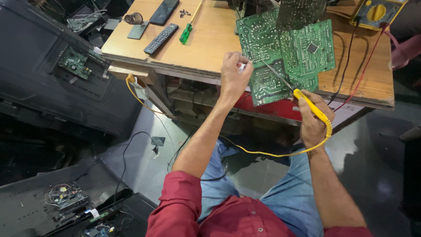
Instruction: The person sits at a repair bench soldering a green circuit board from a television. They hold a soldering iron in one hand and solder wire in the other, applying solder to joints on the board, repositioning the board, and touching components with the iron tip.
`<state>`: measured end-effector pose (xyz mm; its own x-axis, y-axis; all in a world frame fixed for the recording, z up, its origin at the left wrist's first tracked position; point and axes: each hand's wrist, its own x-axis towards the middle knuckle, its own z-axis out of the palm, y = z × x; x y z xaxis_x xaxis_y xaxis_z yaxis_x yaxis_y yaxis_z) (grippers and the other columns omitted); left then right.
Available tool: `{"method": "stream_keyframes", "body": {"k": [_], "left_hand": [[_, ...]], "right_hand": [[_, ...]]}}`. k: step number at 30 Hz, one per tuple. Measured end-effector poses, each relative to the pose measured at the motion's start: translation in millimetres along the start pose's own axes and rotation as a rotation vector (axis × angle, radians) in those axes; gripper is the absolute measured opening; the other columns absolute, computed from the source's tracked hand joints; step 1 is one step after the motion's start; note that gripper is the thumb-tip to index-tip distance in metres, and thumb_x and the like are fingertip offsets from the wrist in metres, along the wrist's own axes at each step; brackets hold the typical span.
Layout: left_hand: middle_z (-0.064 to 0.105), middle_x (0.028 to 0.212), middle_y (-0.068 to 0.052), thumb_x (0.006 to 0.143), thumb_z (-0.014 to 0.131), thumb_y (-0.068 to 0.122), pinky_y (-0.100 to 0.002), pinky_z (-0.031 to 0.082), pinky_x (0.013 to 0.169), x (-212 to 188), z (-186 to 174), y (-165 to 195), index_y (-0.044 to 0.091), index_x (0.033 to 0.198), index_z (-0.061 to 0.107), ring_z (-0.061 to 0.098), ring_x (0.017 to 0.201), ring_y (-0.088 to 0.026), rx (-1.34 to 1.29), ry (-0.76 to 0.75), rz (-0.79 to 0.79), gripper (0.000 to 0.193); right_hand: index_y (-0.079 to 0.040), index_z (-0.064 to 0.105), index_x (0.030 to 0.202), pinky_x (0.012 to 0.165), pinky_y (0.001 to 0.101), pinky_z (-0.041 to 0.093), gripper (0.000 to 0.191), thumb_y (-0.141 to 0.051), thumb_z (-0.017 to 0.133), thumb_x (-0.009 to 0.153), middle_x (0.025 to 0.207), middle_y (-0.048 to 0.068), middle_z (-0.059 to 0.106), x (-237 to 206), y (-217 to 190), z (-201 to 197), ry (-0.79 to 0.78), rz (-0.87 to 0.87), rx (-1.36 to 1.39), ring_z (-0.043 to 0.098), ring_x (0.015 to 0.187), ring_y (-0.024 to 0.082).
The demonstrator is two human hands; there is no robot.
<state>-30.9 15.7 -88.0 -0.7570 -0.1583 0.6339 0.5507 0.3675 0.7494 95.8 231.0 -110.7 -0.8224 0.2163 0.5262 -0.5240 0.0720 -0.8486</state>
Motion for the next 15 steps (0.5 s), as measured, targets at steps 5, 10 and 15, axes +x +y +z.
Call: {"method": "stream_keyframes", "body": {"k": [5, 10, 15], "left_hand": [[0.061, 0.097, -0.009, 0.084, 0.074, 0.008, -0.034, 0.052, 0.078, 0.2, -2.0, 1.8, 0.003, 0.085, 0.065, 0.060, 0.089, -0.020, 0.000, -0.009, -0.022, 0.010], [0.060, 0.096, -0.008, 0.085, 0.073, 0.007, -0.033, 0.052, 0.078, -0.3, -3.4, 4.0, 0.003, 0.084, 0.065, 0.059, 0.087, -0.020, -0.001, -0.020, -0.033, 0.009], [0.060, 0.097, -0.007, 0.085, 0.073, 0.007, -0.032, 0.052, 0.078, 0.4, -4.3, 3.1, 0.003, 0.084, 0.065, 0.059, 0.089, -0.019, 0.004, -0.024, -0.024, 0.009]], "right_hand": [[0.010, 0.066, 0.125, 0.091, 0.0264, 0.058, 0.022, -0.002, 0.062, 0.108, 0.117, 0.014, 0.072, 0.3, 2.0, 2.5, -0.013, 0.008, -0.001, 0.073, 0.104, 0.021], [0.011, 0.065, 0.125, 0.092, 0.0274, 0.057, 0.022, -0.001, 0.062, 0.108, 0.118, 0.015, 0.071, -0.3, 3.3, 2.3, -0.016, 0.023, 0.020, 0.073, 0.104, 0.022], [0.012, 0.064, 0.125, 0.098, 0.0304, 0.059, 0.022, 0.000, 0.059, 0.108, 0.119, 0.016, 0.070, -1.5, 2.0, 1.9, -0.027, -0.002, 0.062, 0.073, 0.107, 0.024]]}}
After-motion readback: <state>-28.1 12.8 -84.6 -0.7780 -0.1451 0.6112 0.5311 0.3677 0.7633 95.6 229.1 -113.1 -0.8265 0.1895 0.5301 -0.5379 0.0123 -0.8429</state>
